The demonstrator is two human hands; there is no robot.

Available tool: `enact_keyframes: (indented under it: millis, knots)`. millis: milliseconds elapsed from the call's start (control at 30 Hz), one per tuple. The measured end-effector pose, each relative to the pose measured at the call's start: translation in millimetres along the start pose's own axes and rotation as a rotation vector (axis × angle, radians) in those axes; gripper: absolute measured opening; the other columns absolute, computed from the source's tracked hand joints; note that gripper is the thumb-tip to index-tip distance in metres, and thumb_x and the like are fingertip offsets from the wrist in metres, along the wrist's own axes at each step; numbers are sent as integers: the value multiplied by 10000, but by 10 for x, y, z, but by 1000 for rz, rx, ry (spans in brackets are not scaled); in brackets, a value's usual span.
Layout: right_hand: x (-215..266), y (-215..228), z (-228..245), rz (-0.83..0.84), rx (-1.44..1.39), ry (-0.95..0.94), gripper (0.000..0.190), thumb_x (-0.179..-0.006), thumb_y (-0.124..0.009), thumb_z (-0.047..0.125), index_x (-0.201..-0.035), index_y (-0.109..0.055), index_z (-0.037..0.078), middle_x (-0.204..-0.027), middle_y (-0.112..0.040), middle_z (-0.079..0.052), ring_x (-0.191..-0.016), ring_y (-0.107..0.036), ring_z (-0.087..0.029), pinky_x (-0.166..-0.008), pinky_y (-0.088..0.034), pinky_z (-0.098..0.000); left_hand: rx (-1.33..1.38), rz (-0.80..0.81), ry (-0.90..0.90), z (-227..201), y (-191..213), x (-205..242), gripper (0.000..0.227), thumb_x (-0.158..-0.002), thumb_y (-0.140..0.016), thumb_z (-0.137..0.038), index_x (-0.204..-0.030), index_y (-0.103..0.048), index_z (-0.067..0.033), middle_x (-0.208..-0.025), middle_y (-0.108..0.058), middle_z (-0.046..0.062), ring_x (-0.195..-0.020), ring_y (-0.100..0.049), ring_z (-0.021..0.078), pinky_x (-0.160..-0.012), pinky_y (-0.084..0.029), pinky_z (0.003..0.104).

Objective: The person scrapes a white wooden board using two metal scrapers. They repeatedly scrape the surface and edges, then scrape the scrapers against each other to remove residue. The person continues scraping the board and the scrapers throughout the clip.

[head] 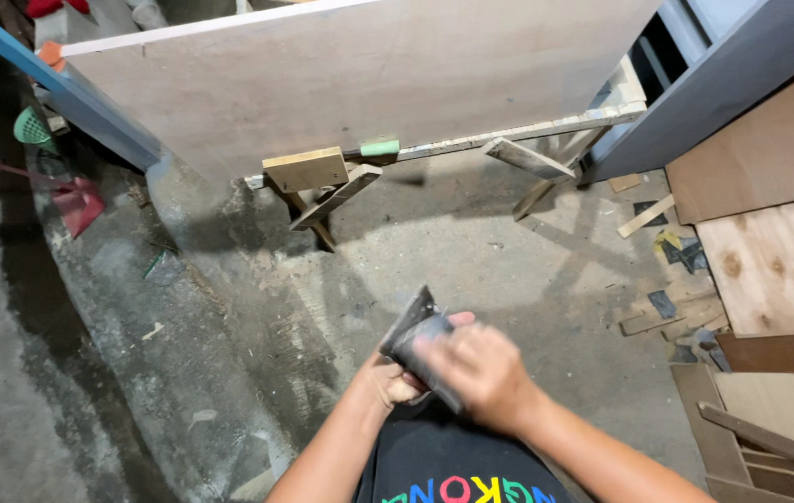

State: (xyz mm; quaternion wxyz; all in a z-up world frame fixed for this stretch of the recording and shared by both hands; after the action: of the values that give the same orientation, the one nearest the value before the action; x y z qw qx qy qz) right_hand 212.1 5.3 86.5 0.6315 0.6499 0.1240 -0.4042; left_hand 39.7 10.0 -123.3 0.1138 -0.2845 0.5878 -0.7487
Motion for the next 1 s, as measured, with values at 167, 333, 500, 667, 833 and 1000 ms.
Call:
enact_keyframes:
  millis: [167,333,500,667,833,1000]
  knots:
    - [35,29,-110,24,-20,-98,318,-1131,-535,112,-1387,-706,33,-1116,-729,-128,-926,-667,-324,-705,-538,-431,2,18,13,51,48,76,443,-1089,-578,-489,-968,-523,-67,-640,-435,15,-503,-382,116,-435,-354,211]
    - [-11,-22,-168,-12,-19,-52,257,-1131,-572,121,-1328,-711,32,-1040,-719,-137,-796,-614,-312,-642,-497,-437,3,32,51,44,-1,25,448,-1088,-577,-494,-934,-517,-78,-638,-422,14,-497,-365,110,-423,-341,201]
    - [47,-74,-176,77,-36,6,357,-1156,-437,107,-1398,-691,40,-1156,-731,-130,-914,-674,-345,-813,-586,-490,0,50,90,-3,15,117,458,-1087,-576,-499,-888,-508,-93,-636,-403,12,-488,-343,102,-408,-323,188]
    - [0,-89,-140,54,-50,-31,304,-1135,-536,147,-1367,-707,50,-1086,-721,-123,-893,-641,-322,-672,-521,-440,7,67,101,-29,-1,113,468,-1086,-575,-504,-854,-501,-104,-634,-390,11,-482,-326,97,-396,-310,178]
    - [23,-168,-327,71,-134,-166,578,-907,-452,-89,-1405,-691,82,-1147,-715,-75,-925,-618,-323,-760,-540,-434,18,85,120,-104,-93,225,480,-1085,-575,-508,-820,-494,-115,-632,-376,9,-476,-309,91,-385,-297,169]
    - [-242,-168,-341,-32,-105,-82,252,-1125,-577,61,-1325,-729,79,-904,-714,-76,-737,-586,-228,-661,-499,-393,8,-63,-67,-37,-547,305,505,-1119,-606,-518,-1131,-659,-16,-627,-496,-9,-436,-430,65,-319,-349,190]
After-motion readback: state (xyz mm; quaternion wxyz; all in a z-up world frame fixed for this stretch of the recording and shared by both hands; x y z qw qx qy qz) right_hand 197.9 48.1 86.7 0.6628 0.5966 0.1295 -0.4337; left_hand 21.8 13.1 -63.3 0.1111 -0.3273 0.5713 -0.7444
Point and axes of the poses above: each hand's wrist, its own x-axis away from the middle knuckle, its own y-axis out of the back of the hand, z = x × y, the point moved 2 cm from there along -x, towards the middle knuckle
